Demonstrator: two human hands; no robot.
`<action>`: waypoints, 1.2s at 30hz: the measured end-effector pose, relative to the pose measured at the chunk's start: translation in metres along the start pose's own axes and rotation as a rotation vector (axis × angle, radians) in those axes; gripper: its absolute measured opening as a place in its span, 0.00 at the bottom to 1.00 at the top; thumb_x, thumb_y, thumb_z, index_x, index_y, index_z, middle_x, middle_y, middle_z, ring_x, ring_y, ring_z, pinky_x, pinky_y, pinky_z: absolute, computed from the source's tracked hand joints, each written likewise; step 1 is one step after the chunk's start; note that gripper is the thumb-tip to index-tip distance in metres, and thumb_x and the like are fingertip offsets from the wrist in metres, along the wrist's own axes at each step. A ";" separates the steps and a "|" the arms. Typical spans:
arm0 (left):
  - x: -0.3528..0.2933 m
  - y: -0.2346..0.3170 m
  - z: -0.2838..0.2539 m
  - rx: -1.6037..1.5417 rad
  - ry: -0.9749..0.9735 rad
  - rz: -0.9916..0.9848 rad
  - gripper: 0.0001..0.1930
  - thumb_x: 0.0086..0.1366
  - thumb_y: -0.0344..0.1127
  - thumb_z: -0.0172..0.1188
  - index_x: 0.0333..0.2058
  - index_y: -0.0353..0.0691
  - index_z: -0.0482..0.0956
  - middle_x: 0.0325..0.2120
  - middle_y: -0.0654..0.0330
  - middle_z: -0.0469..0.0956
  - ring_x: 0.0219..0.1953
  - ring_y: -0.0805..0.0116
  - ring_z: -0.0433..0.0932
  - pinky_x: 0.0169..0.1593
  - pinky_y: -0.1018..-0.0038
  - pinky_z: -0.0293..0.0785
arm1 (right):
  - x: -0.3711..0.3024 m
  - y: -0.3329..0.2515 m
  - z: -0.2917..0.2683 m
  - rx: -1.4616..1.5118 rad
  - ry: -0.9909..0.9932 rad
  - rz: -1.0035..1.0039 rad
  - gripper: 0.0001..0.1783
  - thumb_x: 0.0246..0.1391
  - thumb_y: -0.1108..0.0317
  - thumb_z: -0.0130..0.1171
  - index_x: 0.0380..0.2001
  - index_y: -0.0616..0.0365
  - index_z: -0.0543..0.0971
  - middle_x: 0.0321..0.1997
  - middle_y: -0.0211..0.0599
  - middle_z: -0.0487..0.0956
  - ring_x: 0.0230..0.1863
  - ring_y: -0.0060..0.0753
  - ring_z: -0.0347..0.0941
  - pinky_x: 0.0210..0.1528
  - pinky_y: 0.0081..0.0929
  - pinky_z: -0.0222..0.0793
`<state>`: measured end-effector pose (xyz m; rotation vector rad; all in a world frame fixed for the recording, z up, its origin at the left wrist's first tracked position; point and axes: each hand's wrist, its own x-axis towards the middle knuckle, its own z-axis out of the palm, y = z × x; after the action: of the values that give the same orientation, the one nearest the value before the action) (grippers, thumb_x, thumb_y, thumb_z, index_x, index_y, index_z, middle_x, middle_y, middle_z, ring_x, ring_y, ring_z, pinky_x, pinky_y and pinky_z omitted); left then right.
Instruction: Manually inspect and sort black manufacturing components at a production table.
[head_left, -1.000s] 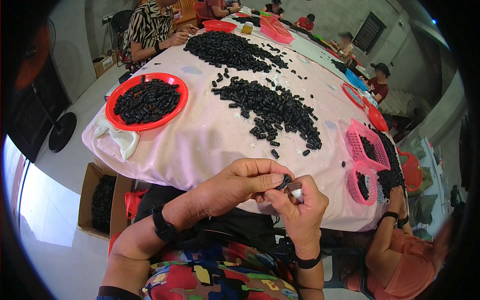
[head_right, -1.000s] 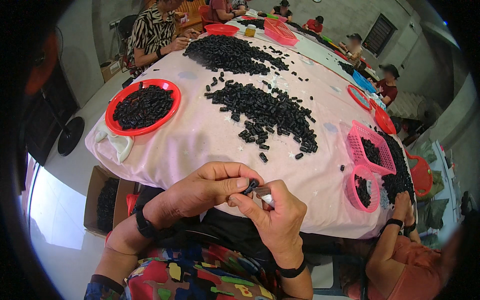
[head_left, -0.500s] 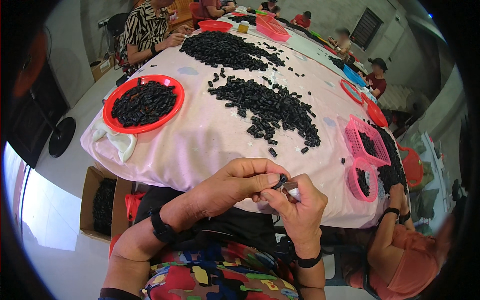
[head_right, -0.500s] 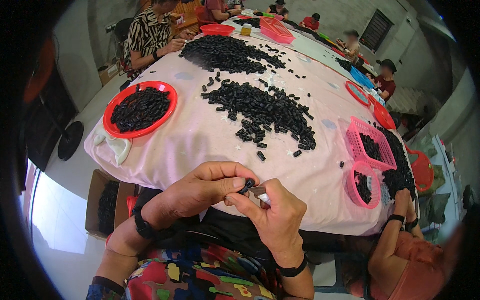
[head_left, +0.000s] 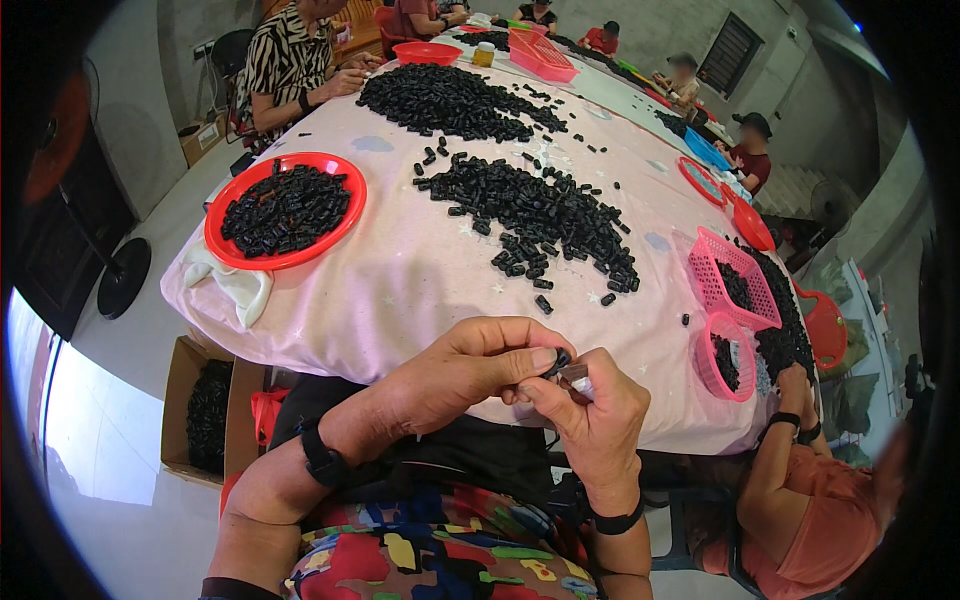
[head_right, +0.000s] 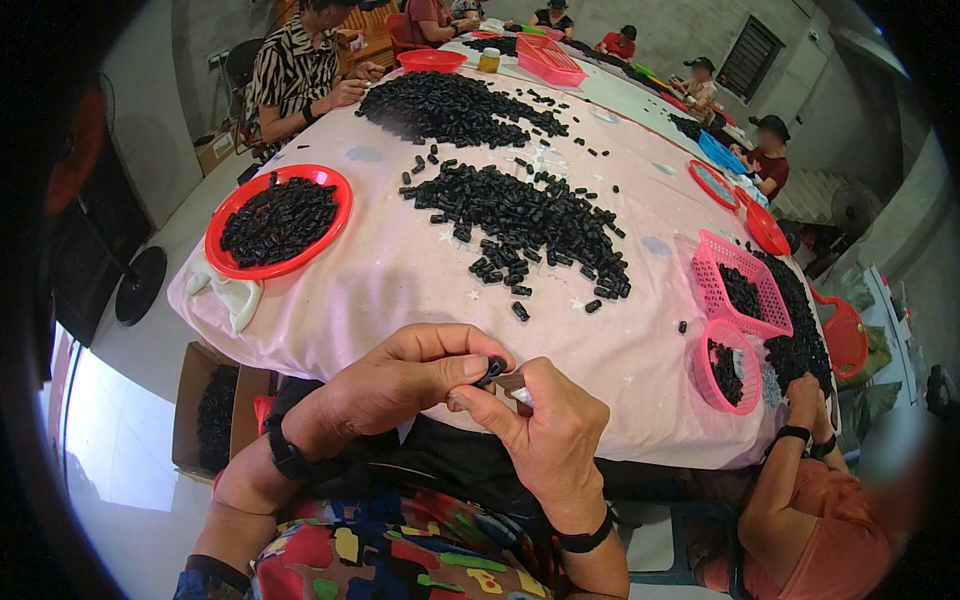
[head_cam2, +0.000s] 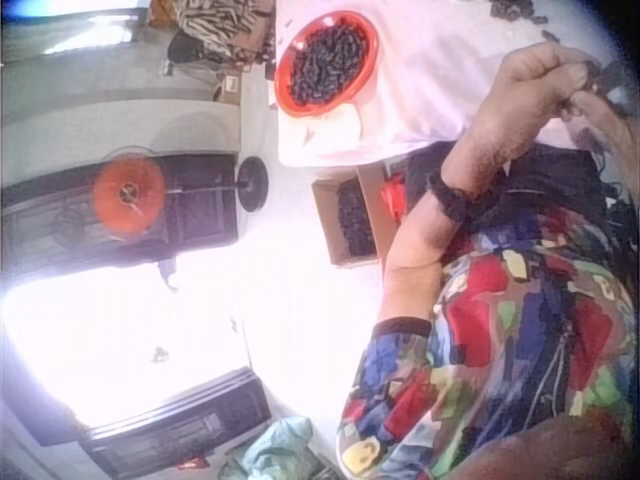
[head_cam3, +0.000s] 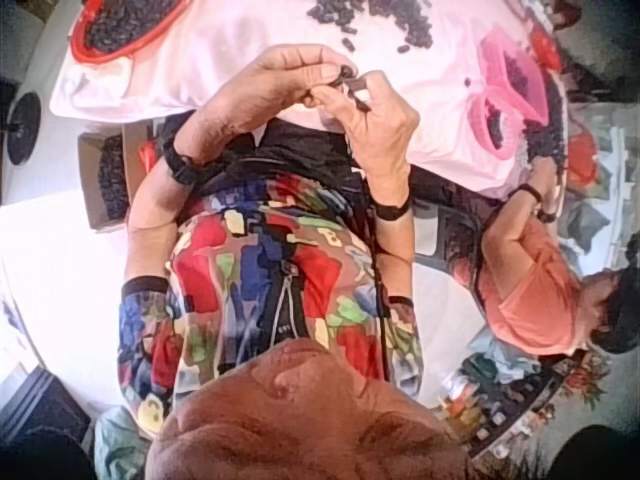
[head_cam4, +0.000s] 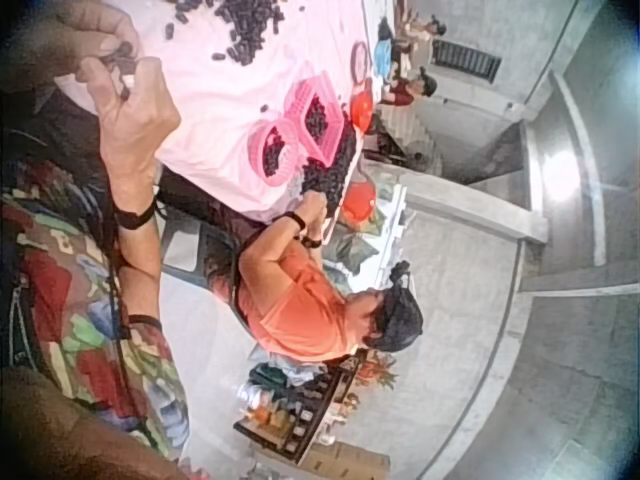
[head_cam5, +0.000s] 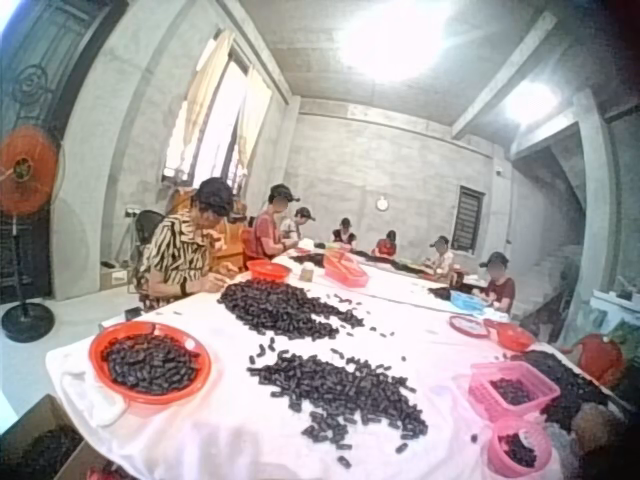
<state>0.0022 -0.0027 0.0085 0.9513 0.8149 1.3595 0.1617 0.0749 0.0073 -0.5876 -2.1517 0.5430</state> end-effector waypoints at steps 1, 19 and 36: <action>0.000 0.000 0.000 0.000 0.000 0.000 0.13 0.68 0.37 0.51 0.45 0.36 0.75 0.32 0.70 0.74 0.31 0.85 0.66 0.35 0.85 0.63 | 0.000 0.001 0.000 0.000 0.000 0.000 0.24 0.43 0.48 0.69 0.21 0.59 0.73 0.15 0.35 0.73 0.14 0.28 0.70 0.17 0.23 0.63; -0.002 0.003 -0.002 -0.121 0.017 -0.071 0.13 0.68 0.37 0.52 0.46 0.37 0.73 0.28 0.69 0.72 0.29 0.83 0.66 0.33 0.85 0.62 | 0.001 -0.013 -0.012 0.257 -0.041 0.128 0.13 0.48 0.65 0.68 0.29 0.60 0.75 0.18 0.30 0.76 0.18 0.15 0.69 0.19 0.16 0.61; -0.001 0.002 -0.005 -0.130 -0.006 0.051 0.11 0.67 0.34 0.53 0.46 0.36 0.74 0.31 0.66 0.74 0.32 0.80 0.70 0.38 0.83 0.68 | -0.002 -0.011 -0.003 0.439 0.055 0.113 0.09 0.49 0.73 0.64 0.34 0.63 0.78 0.29 0.29 0.79 0.23 0.13 0.69 0.23 0.11 0.61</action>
<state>-0.0032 -0.0029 0.0081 0.8796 0.6930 1.4350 0.1625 0.0657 0.0140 -0.4718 -1.8727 1.0151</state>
